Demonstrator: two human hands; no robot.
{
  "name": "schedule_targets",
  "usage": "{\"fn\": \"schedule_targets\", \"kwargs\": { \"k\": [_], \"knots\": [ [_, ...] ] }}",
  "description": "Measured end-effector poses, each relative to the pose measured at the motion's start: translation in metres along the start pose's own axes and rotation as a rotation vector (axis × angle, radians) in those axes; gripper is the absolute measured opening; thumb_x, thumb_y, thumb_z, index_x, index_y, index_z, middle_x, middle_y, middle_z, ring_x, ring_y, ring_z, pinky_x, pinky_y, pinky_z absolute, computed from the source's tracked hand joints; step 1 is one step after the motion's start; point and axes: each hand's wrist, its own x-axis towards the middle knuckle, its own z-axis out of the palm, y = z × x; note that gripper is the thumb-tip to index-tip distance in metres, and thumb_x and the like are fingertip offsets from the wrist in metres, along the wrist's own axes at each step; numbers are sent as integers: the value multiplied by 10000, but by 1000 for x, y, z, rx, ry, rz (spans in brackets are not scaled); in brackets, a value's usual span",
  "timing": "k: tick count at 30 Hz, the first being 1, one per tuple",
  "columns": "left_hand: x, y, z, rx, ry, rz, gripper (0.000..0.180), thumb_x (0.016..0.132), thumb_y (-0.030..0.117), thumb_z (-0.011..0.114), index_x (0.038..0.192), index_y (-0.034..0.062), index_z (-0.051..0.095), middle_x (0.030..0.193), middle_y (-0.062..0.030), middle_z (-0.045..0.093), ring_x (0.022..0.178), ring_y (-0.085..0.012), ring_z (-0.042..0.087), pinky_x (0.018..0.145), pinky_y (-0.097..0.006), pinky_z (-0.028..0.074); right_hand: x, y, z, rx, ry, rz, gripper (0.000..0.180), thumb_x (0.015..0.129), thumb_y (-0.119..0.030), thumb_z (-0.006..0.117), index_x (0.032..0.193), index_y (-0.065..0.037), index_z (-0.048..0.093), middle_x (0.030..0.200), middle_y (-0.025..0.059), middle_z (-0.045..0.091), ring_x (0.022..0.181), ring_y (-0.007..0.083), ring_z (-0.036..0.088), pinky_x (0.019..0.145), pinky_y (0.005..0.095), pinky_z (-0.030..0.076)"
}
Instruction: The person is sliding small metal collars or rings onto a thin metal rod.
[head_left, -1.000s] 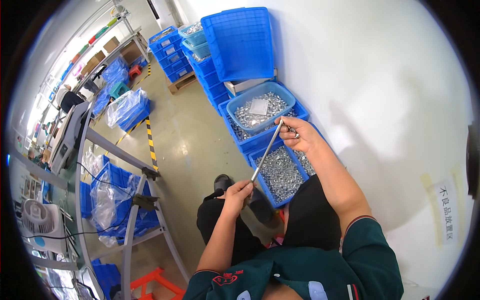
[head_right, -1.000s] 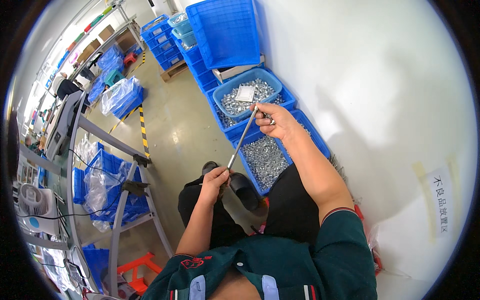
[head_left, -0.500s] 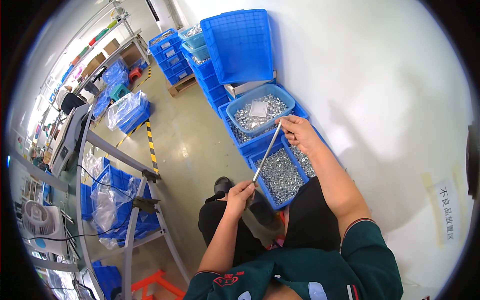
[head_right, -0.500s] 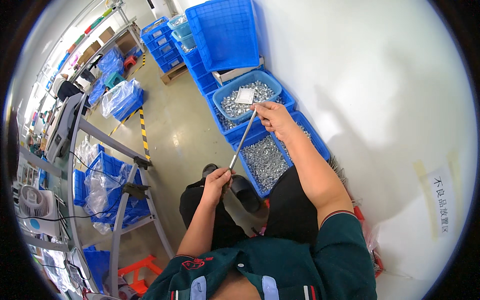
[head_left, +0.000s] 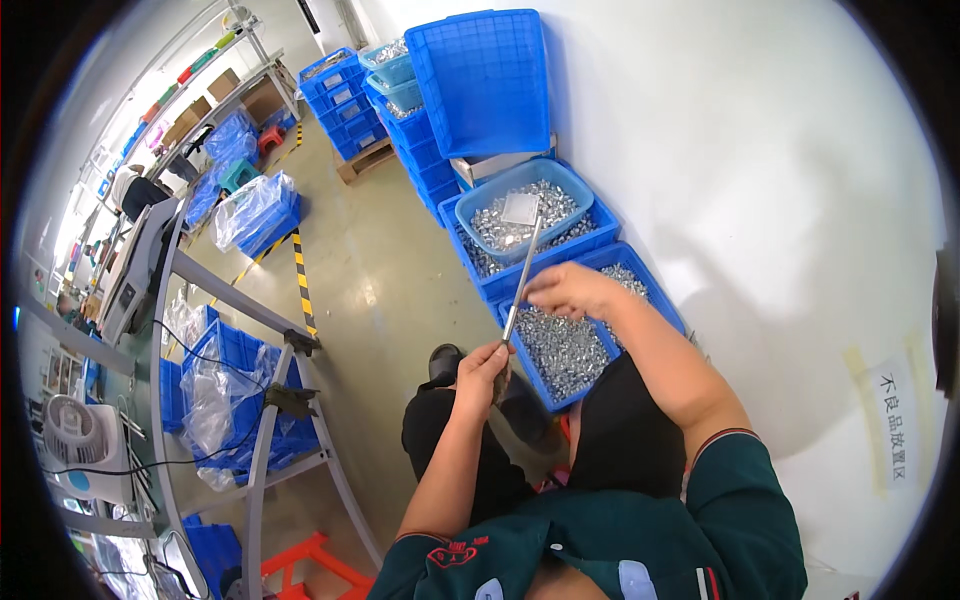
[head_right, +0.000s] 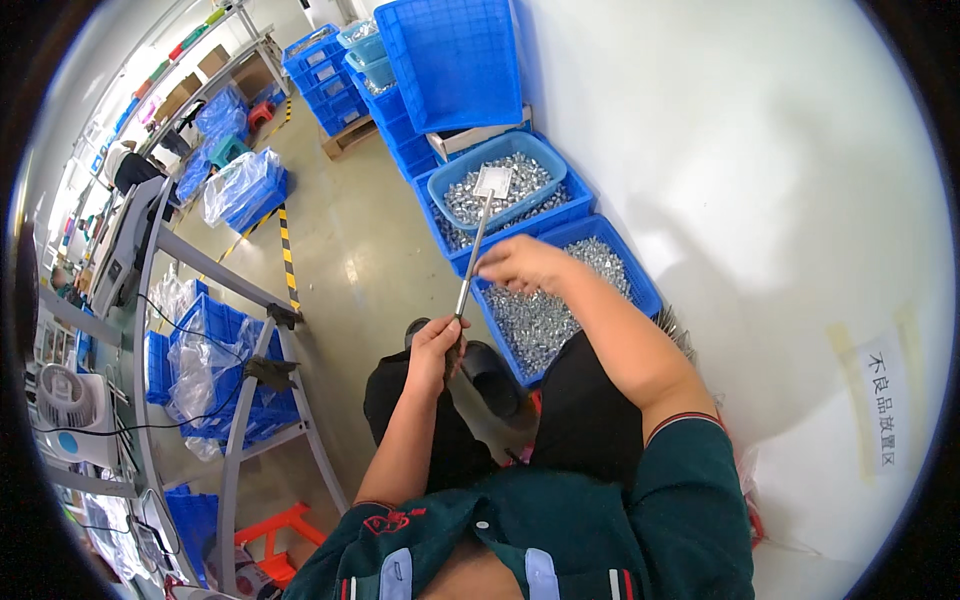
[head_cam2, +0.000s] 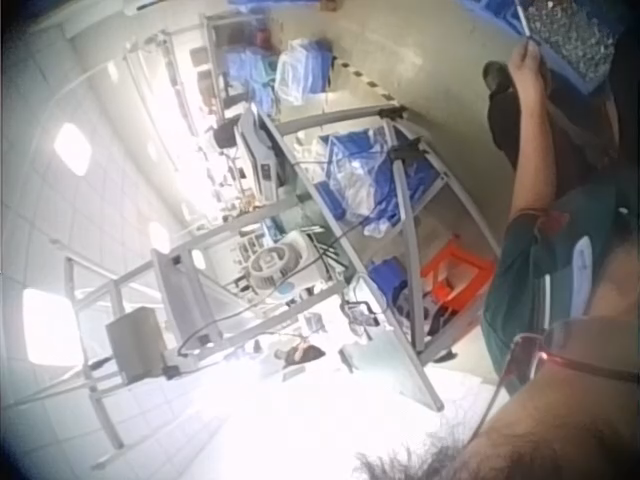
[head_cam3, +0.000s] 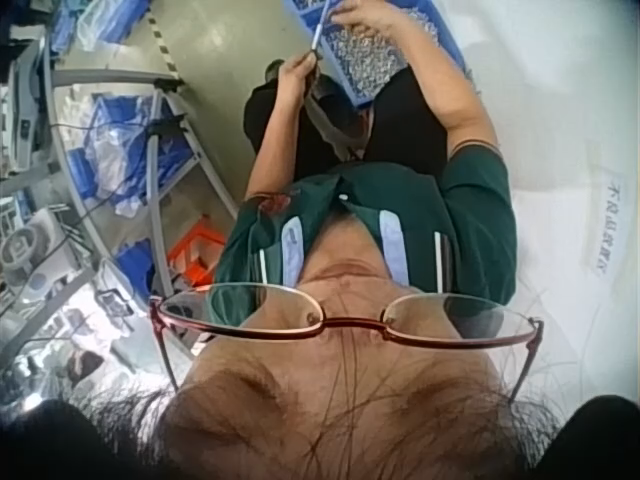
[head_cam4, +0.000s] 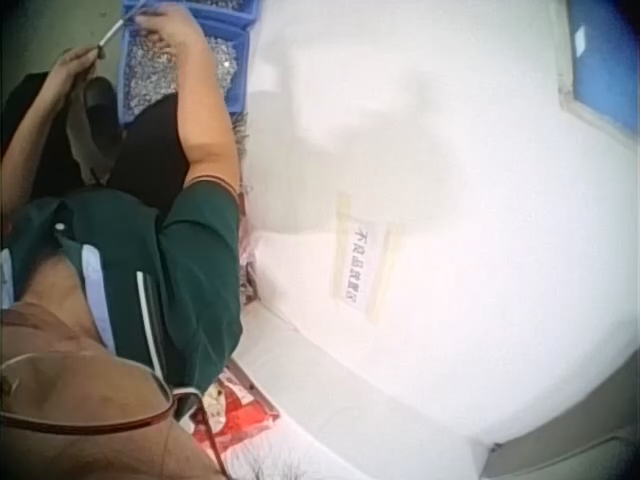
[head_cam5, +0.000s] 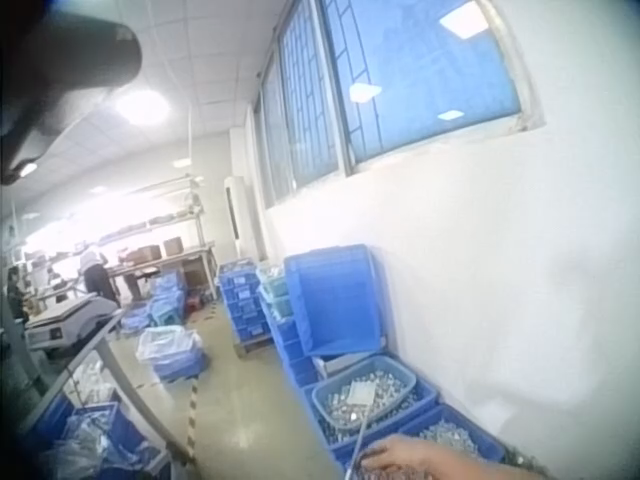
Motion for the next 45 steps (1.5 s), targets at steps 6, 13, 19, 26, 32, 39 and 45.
{"fn": "schedule_targets", "kwargs": {
  "k": [6,13,19,26,32,39,45],
  "knots": [
    [-4,-3,-4,28,-15,14,204,886,202,496,921,18,576,598,-11,505,464,-80,427,422,-210,322,1,2,-27,438,189,-80,254,821,-277,629,902,-49,550,653,-11,458,450,29,336,357,149,218],
    [-9,-7,-10,144,-17,74,216,883,197,511,923,-3,581,614,4,500,513,-68,435,469,-205,328,4,3,-37,806,201,-116,197,902,-201,488,929,-10,532,726,45,489,488,47,383,342,156,279],
    [-11,-15,-17,155,-37,92,214,874,184,529,918,-15,593,634,9,509,541,-65,443,503,-201,337,2,0,-38,777,110,-206,203,886,-224,527,883,-22,545,660,22,480,447,36,353,338,147,252],
    [-15,-8,-16,153,-44,41,211,866,172,542,929,-23,598,655,1,516,587,-77,472,541,-209,364,-1,-4,-33,471,219,-232,191,858,-222,574,871,-32,579,610,-22,439,446,20,337,343,146,222],
    [-13,-7,-19,162,-31,11,208,862,162,542,922,-30,594,659,-5,514,592,-85,472,558,-216,378,-6,-9,-35,381,242,-218,169,832,-195,599,870,-30,605,599,-34,432,427,16,319,354,158,184],
    [-3,-13,-11,172,-44,122,210,875,180,517,926,-13,584,627,-3,498,548,-76,448,505,-212,352,5,0,-1,107,271,-107,200,781,-235,664,786,-44,604,588,-9,458,411,32,319,349,192,177],
    [-1,-4,-6,57,-7,48,211,893,212,476,922,19,556,594,-19,503,450,-82,431,403,-208,324,10,3,18,132,-2,61,209,841,-235,598,857,-26,598,628,-3,448,416,37,286,352,182,170]
  ]
}}
